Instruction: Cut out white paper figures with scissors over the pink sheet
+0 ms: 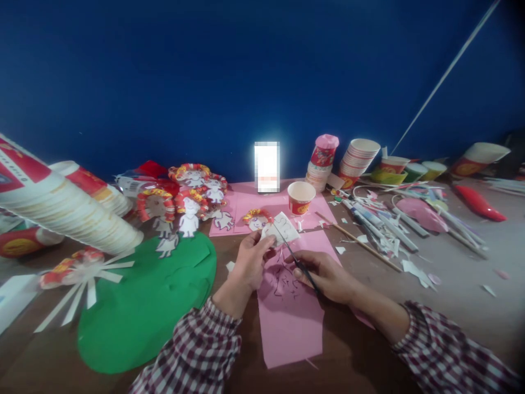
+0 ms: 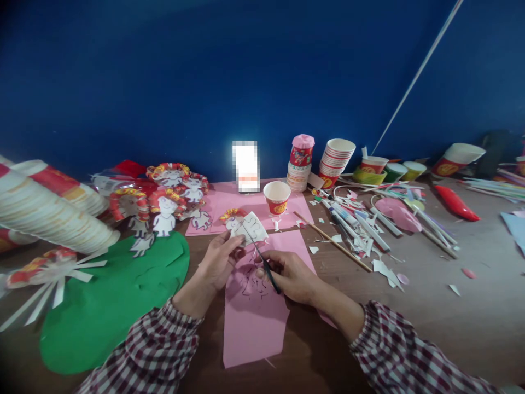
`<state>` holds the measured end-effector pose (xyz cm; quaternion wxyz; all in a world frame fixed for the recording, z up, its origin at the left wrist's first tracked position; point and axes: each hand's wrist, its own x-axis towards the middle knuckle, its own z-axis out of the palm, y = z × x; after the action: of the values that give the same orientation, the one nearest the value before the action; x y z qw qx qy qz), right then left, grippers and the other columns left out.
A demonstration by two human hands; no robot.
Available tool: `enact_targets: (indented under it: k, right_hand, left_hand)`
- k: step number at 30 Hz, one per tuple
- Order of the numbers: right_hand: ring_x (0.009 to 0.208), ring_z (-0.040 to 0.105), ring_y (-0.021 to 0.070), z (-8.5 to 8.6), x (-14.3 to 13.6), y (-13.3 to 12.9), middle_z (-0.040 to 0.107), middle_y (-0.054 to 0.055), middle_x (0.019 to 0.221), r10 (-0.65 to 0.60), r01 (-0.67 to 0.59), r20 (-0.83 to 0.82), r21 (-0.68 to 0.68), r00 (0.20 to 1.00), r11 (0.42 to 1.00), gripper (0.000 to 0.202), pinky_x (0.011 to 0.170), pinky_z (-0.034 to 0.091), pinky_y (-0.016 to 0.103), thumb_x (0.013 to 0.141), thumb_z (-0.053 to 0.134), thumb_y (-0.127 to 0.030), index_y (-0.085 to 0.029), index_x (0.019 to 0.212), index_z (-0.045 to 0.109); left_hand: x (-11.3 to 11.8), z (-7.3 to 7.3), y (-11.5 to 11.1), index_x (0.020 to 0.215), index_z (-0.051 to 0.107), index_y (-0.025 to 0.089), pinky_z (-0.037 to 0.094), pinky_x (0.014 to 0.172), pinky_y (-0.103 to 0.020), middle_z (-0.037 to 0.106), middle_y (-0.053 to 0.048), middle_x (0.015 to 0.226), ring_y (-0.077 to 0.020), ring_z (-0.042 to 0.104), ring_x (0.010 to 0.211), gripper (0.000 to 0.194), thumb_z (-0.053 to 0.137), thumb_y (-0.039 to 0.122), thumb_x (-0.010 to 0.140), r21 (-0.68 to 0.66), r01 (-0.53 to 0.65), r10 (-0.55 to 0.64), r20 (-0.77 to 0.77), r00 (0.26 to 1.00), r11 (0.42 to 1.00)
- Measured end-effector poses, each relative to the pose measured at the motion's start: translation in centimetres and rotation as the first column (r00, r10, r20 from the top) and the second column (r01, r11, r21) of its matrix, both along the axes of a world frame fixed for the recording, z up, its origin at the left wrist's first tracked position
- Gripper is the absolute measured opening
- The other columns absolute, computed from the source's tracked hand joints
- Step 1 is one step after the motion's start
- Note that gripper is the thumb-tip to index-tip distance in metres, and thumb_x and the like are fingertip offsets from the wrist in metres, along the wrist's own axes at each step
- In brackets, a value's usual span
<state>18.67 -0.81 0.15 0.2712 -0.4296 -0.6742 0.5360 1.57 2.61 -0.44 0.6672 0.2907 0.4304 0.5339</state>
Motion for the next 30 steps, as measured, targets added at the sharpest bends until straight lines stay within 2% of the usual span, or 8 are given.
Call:
enact_targets:
  k: [4, 9, 15, 21, 25, 30]
  right_hand:
    - [0.054, 0.044, 0.0101, 0.1, 0.0, 0.0, 0.052, -0.001, 0.065, -0.002, 0.002, 0.016, 0.030, 1.000, 1.000, 0.026, 0.052, 0.039, 0.021, 0.082, 0.055, -0.040, -0.015, 0.087, 0.058]
    - [0.057, 0.044, 0.0104, -0.2, -0.1, 0.0, 0.053, 0.000, 0.070, -0.045, 0.045, -0.047, 0.011, 0.998, 0.999, 0.030, 0.051, 0.038, 0.021, 0.082, 0.055, -0.041, -0.014, 0.094, 0.058]
    - [0.052, 0.038, 0.0087, -0.5, -0.3, 0.0, 0.047, -0.002, 0.064, -0.092, 0.085, -0.114, -0.067, 0.989, 0.994, 0.039, 0.046, 0.032, 0.020, 0.082, 0.054, -0.046, -0.013, 0.103, 0.055]
    - [0.065, 0.046, 0.0119, -0.3, -0.2, 0.1, 0.054, 0.002, 0.075, -0.074, 0.077, -0.118, 0.028, 0.990, 0.997, 0.031, 0.056, 0.037, 0.021, 0.083, 0.054, -0.044, -0.015, 0.093, 0.056]
    - [0.061, 0.043, 0.0101, -0.4, -0.2, 0.1, 0.051, 0.000, 0.072, -0.070, 0.077, -0.150, 0.040, 0.986, 0.996, 0.028, 0.055, 0.037, 0.021, 0.084, 0.053, -0.043, -0.015, 0.087, 0.055]
    - [0.060, 0.042, 0.0095, -0.4, -0.3, 0.1, 0.050, 0.000, 0.072, -0.075, 0.081, -0.152, 0.037, 0.986, 0.996, 0.029, 0.055, 0.036, 0.020, 0.084, 0.054, -0.042, -0.014, 0.088, 0.055]
  left_hand:
    - [0.0, 0.0, 0.0, 0.081, 0.063, 0.014, 0.041, 0.058, -0.018, 0.061, -0.001, 0.077, -0.0075, 0.052, 0.064, 0.020, 0.070, 0.023, 0.063, -0.004, 0.003, -0.003, -0.013, 1.000, 1.000]
    - [0.1, 0.2, -0.2, 0.084, 0.063, 0.014, 0.044, 0.059, -0.020, 0.061, -0.002, 0.080, -0.0092, 0.054, 0.066, 0.024, 0.070, 0.024, 0.063, -0.009, 0.010, -0.010, -0.031, 0.999, 1.000]
    - [0.5, -0.2, -0.6, 0.087, 0.062, 0.014, 0.045, 0.057, -0.024, 0.062, -0.001, 0.070, -0.0103, 0.054, 0.057, 0.025, 0.068, 0.024, 0.064, 0.022, 0.111, -0.111, -0.031, 0.993, 0.994]
    - [0.8, -0.2, -1.0, 0.079, 0.065, 0.011, 0.045, 0.057, -0.026, 0.064, -0.004, 0.064, -0.0140, 0.057, 0.056, 0.021, 0.069, 0.025, 0.064, -0.003, 0.164, -0.164, -0.036, 0.986, 0.987]
    - [1.0, 0.3, -1.3, 0.071, 0.065, 0.011, 0.045, 0.057, -0.026, 0.065, -0.004, 0.062, -0.0139, 0.057, 0.054, 0.018, 0.071, 0.024, 0.062, -0.008, 0.144, -0.144, 0.001, 0.990, 0.990]
    - [1.2, 0.6, -1.4, 0.076, 0.066, 0.010, 0.045, 0.057, -0.025, 0.066, -0.006, 0.066, -0.0139, 0.057, 0.057, 0.022, 0.073, 0.022, 0.059, -0.041, 0.113, -0.112, 0.023, 0.993, 0.993]
